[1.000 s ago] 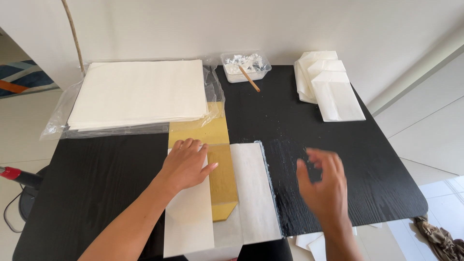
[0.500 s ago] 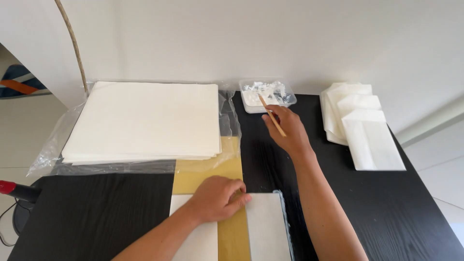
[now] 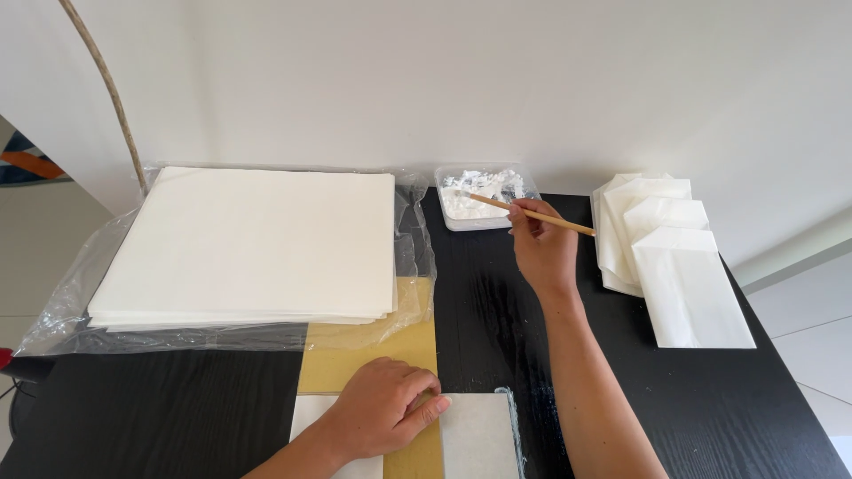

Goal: A person is manually constructing paper bags by folding white paper sheets and applying glue to the edges with a brush.

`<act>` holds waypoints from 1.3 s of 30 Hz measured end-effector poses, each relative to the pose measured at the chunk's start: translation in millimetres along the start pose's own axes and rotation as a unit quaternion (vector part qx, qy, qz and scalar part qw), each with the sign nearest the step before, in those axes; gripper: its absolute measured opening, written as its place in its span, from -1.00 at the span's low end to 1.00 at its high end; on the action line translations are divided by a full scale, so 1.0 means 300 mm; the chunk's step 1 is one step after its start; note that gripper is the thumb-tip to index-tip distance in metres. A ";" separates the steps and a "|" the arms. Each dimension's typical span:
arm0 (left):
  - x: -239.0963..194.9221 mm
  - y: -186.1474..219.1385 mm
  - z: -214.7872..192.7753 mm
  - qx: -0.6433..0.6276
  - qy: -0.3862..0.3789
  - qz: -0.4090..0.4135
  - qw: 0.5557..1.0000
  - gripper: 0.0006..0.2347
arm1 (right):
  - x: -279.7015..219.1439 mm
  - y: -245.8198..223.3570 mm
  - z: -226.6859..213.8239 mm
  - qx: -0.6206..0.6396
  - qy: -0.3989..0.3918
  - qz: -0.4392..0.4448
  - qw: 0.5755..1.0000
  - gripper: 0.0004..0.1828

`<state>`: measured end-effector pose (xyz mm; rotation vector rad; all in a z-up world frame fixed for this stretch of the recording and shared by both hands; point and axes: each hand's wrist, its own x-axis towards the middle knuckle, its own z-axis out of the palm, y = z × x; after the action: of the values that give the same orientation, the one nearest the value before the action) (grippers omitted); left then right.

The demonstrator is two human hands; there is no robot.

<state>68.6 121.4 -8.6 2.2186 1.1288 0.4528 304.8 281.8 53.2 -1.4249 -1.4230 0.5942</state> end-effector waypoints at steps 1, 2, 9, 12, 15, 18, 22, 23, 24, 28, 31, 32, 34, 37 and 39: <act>-0.004 -0.005 0.002 -0.002 0.001 -0.001 1.000 -0.69 | -0.005 0.002 0.002 -0.002 -0.002 0.000 1.000 -0.83; -0.004 -0.006 0.005 0.004 0.006 0.011 1.000 -0.68 | -0.005 0.000 -0.001 -0.004 0.017 -0.011 1.000 -0.82; 0.001 0.009 0.001 0.015 -0.002 0.014 1.000 -0.66 | 0.002 0.003 0.004 0.030 0.031 0.036 0.998 -0.78; -0.001 0.004 0.001 0.028 0.017 0.040 0.999 -0.68 | 0.004 0.035 -0.006 0.003 0.065 -0.011 0.998 -0.85; -0.001 0.024 -0.010 0.047 0.001 0.033 0.998 -0.66 | 0.023 -0.008 -0.073 0.026 0.122 -0.027 0.992 -0.87; -0.005 0.035 -0.012 0.071 -0.032 0.016 0.997 -0.64 | -0.077 -0.188 -0.188 0.074 0.192 0.022 0.978 -0.85; 0.003 0.017 0.018 0.094 -0.023 0.057 0.994 -0.59 | -0.250 -0.267 -0.309 0.145 0.223 -0.035 0.963 -0.73; 0.005 0.017 0.026 0.096 -0.006 0.091 0.991 -0.58 | -0.301 -0.266 -0.338 0.152 0.221 -0.037 0.963 -0.71; -0.004 0.019 0.033 0.093 0.006 0.123 0.988 -0.58 | -0.359 -0.268 -0.363 0.157 0.220 -0.033 0.962 -0.70; -0.055 0.092 0.008 0.123 0.013 0.190 0.974 -0.55 | -0.612 -0.204 -0.417 0.168 0.239 -0.077 0.953 -0.65; -0.062 0.107 0.026 0.136 -0.031 0.211 0.967 -0.50 | -0.772 -0.206 -0.423 0.156 0.209 -0.090 0.961 -0.65; -0.060 0.112 0.027 0.159 -0.050 0.197 0.966 -0.45 | -0.804 -0.197 -0.424 0.129 0.194 -0.097 0.968 -0.63; -0.058 0.120 0.025 0.181 -0.074 0.187 0.963 -0.41 | -0.848 -0.174 -0.431 0.098 0.183 -0.101 0.973 -0.60; -0.059 0.129 0.018 0.195 -0.071 0.188 0.960 -0.41 | -0.872 -0.148 -0.437 0.037 0.155 -0.126 0.979 -0.82; -0.055 0.129 0.017 0.195 -0.071 0.178 0.962 -0.39 | -0.869 -0.142 -0.427 -0.001 0.132 -0.114 0.985 -0.79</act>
<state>85.4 88.5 12.2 2.7683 0.7944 0.2203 348.7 -8.4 62.3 -1.2671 -1.3495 0.2472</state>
